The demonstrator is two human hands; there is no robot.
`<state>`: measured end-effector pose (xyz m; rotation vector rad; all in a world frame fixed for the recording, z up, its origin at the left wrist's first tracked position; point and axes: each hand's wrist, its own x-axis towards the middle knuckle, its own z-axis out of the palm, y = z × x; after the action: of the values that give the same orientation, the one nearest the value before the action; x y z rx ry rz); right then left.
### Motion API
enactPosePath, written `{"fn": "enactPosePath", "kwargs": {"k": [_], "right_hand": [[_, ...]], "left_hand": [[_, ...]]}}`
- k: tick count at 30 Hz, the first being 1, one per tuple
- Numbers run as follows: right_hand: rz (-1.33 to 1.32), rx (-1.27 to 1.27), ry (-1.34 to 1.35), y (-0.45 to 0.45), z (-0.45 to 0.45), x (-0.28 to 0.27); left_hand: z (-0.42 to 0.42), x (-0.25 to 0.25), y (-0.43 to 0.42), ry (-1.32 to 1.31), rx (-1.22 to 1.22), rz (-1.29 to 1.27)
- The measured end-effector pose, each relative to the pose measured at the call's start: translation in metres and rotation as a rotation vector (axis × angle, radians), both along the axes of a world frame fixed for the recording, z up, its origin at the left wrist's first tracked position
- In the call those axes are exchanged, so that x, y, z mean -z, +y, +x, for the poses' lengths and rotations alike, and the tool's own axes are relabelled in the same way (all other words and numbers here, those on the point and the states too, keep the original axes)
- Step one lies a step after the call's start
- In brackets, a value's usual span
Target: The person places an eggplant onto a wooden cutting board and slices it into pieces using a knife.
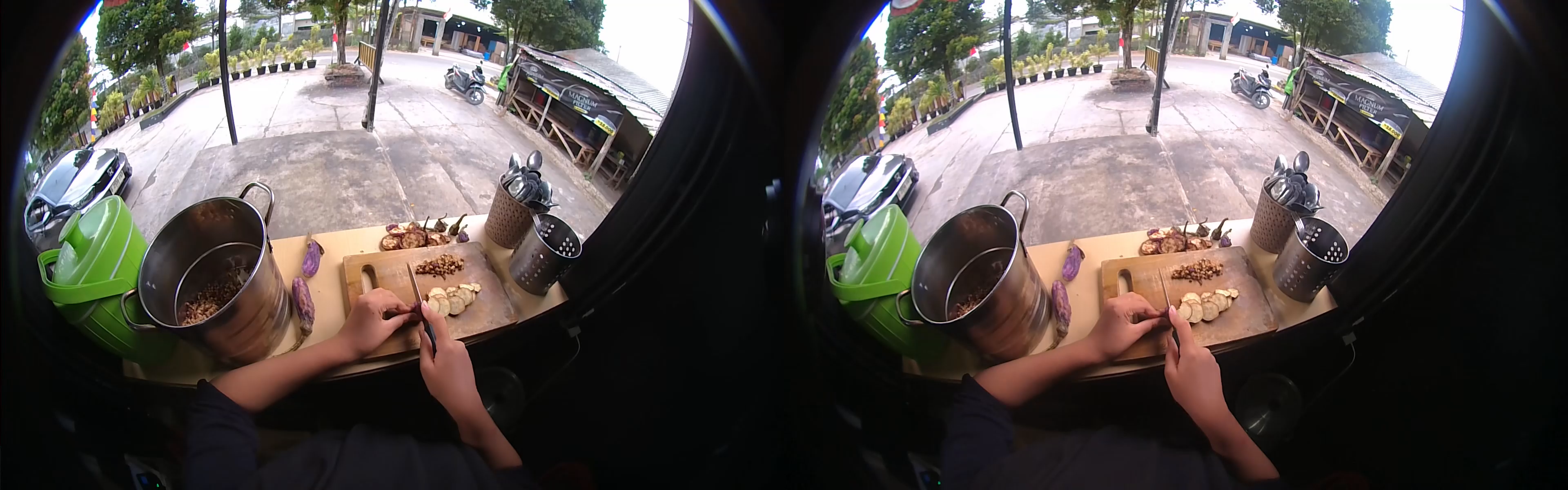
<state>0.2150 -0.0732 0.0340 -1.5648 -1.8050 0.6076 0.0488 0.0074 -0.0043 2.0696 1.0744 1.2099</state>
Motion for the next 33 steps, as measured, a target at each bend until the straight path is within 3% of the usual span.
{"fn": "enactPosePath", "kwargs": {"k": [14, 23, 33], "right_hand": [[0.154, -0.052, 0.038, 0.019, 0.000, 0.015], [-0.025, -0.001, -0.051, -0.017, 0.008, 0.008], [-0.001, 0.001, -0.146, -0.017, 0.006, 0.006]], "left_hand": [[0.001, 0.001, -0.001, -0.024, -0.010, -0.022], [0.002, -0.007, -0.004, -0.063, -0.032, -0.116], [0.001, -0.004, -0.002, -0.029, -0.023, -0.112]]}}
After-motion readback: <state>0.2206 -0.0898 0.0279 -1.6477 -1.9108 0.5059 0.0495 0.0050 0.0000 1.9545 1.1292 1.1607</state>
